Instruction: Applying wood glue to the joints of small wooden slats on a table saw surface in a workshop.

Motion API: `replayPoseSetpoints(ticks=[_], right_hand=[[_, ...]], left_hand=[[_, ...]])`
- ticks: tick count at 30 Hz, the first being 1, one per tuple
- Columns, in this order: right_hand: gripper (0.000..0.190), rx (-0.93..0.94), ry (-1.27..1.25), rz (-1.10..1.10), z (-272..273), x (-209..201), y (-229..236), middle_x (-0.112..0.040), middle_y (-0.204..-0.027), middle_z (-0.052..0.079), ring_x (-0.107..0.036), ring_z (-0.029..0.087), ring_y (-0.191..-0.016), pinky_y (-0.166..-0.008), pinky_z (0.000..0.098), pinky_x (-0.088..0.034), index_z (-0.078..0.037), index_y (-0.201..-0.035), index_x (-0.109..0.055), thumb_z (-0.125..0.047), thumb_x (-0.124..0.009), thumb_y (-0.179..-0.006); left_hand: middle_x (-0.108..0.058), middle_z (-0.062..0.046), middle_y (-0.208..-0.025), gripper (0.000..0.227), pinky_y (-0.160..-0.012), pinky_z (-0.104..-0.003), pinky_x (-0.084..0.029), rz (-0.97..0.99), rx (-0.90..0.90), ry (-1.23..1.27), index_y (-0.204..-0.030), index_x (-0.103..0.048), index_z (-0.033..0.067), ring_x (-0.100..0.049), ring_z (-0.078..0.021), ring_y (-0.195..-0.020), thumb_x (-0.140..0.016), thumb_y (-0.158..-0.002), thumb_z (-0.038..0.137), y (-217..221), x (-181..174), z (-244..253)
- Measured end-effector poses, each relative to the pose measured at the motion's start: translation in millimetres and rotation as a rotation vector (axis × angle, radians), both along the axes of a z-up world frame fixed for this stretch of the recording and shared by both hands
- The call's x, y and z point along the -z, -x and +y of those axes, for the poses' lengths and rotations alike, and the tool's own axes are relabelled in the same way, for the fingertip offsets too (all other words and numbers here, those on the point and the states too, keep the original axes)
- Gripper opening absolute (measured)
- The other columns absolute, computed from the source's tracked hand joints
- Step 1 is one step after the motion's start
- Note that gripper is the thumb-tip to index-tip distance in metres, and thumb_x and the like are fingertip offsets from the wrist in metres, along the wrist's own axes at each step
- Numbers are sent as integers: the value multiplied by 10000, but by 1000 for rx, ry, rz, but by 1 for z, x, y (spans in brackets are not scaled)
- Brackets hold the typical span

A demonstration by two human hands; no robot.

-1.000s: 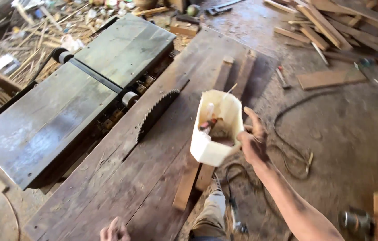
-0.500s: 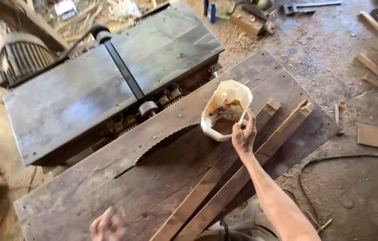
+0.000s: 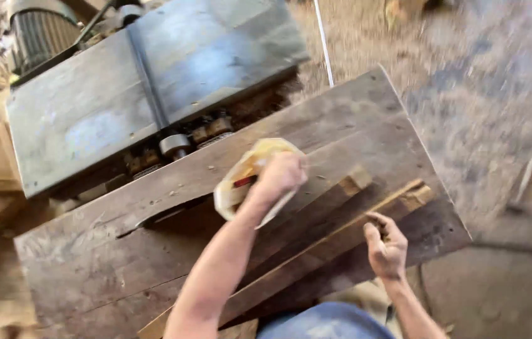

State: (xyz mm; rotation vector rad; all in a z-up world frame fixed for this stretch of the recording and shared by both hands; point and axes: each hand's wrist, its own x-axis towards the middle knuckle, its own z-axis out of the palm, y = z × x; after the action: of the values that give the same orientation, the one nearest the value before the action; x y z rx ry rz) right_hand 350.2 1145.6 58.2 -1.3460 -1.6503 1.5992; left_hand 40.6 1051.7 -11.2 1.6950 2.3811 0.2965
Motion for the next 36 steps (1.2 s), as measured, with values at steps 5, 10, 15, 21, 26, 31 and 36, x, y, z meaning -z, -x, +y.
replayPoseSetpoints(ticks=[5,10,15,21,26,31,36], right_hand=[[229,-95,-30,-75,84,59,-52,-556,-617,16,-525,101,-603,-578,270,-485,-116,-1121,-779,-64,-694,-915],[214,-133,40,-69,110,62,-56,-567,-623,37,-518,112,-625,-581,305,-494,-115,-1088,-795,-66,-698,-904],[208,-111,91,-56,108,74,-78,-590,-652,-1,-529,75,-655,-609,269,-510,-142,-1071,-811,-73,-713,-902],[217,1,20,-54,123,52,-103,-548,-652,30,-495,94,-667,-606,270,-485,-115,-1114,-788,-46,-674,-942],[223,-52,-176,-154,141,62,-96,-549,-642,76,-541,178,-616,-624,371,-487,-122,-1125,-775,-89,-703,-916],[204,5,-197,-216,144,78,-88,-543,-631,58,-551,200,-617,-643,403,-497,-125,-1108,-757,-125,-702,-912],[224,-14,-169,-313,143,75,-80,-581,-670,63,-628,282,-671,-706,460,-509,-188,-1123,-732,-225,-704,-904]], left_hand=[[-652,-148,-658,180,-650,-485,-563,244,382,257,-692,-738,37,-688,-364,-680,-568,-743,6,22,31,-13],[-645,56,-725,256,-751,-415,-512,676,538,625,-769,-717,259,-642,-195,-770,-566,-796,53,28,91,-55],[-713,-136,-1078,384,-726,-625,-520,1123,1346,1683,-1073,-699,120,-668,-412,-1049,-509,-787,293,12,95,-47],[-665,-338,-944,362,-577,-650,-558,624,202,1368,-1052,-652,-105,-696,-532,-908,-510,-878,179,44,132,-64],[-716,-252,-893,82,-663,-549,-617,63,-617,431,-988,-662,-51,-757,-430,-901,-589,-953,-59,43,116,-49],[-738,-14,-1110,264,-957,-473,-515,941,250,1230,-1132,-710,209,-682,-230,-1126,-514,-985,110,69,142,-26],[-725,27,-935,154,-929,-421,-412,895,-62,929,-1037,-752,213,-637,-156,-966,-651,-973,116,69,123,-39]])
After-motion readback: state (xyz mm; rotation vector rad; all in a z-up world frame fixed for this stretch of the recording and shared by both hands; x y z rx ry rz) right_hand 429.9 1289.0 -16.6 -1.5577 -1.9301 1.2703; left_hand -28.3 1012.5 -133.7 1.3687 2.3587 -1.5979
